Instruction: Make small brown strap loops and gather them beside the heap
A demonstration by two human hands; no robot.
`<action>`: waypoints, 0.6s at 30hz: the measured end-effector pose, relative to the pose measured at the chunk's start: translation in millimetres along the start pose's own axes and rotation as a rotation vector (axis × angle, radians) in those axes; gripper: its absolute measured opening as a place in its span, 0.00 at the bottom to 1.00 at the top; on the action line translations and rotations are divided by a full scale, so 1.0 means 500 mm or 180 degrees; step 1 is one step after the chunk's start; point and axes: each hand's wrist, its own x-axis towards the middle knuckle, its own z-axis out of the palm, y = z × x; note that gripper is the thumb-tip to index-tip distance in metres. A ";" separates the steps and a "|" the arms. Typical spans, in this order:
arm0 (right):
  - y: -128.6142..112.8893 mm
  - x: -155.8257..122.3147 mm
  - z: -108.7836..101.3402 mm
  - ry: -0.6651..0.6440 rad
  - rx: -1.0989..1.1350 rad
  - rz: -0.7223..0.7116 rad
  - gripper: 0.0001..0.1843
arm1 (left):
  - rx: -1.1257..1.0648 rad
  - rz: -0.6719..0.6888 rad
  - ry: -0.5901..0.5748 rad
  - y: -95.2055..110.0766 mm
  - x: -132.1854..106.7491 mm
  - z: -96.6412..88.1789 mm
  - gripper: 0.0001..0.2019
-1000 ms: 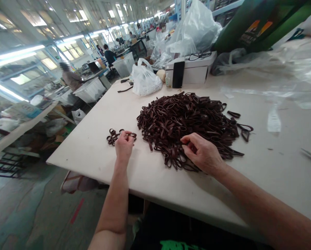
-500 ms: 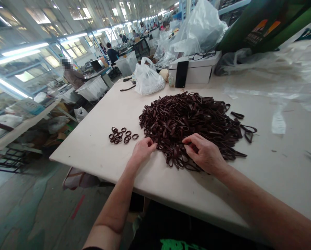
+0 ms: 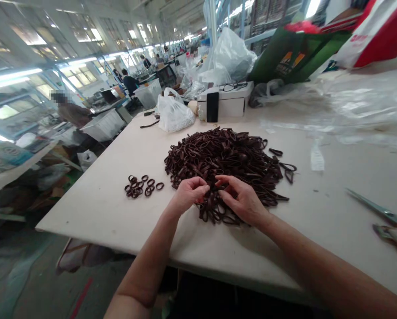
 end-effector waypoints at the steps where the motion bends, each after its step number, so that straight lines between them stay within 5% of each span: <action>1: 0.000 0.001 -0.001 0.0008 0.0078 0.0073 0.16 | -0.0107 0.0071 0.0022 -0.003 0.004 0.011 0.12; 5: 0.003 0.005 -0.006 0.0109 0.0035 -0.0033 0.11 | -0.0574 0.0401 0.0239 -0.023 0.007 0.034 0.10; 11: -0.027 0.011 -0.053 0.0483 -0.0640 -0.0764 0.10 | -0.1554 0.0069 0.0549 -0.020 -0.016 0.038 0.16; 14: -0.042 -0.030 -0.109 0.1267 -0.0967 -0.0746 0.09 | -0.1831 0.0006 0.0827 -0.021 -0.048 0.035 0.18; 18: -0.012 -0.167 -0.213 0.2365 -0.1947 -0.0325 0.08 | -0.2030 -0.0288 0.1122 -0.043 -0.129 0.025 0.20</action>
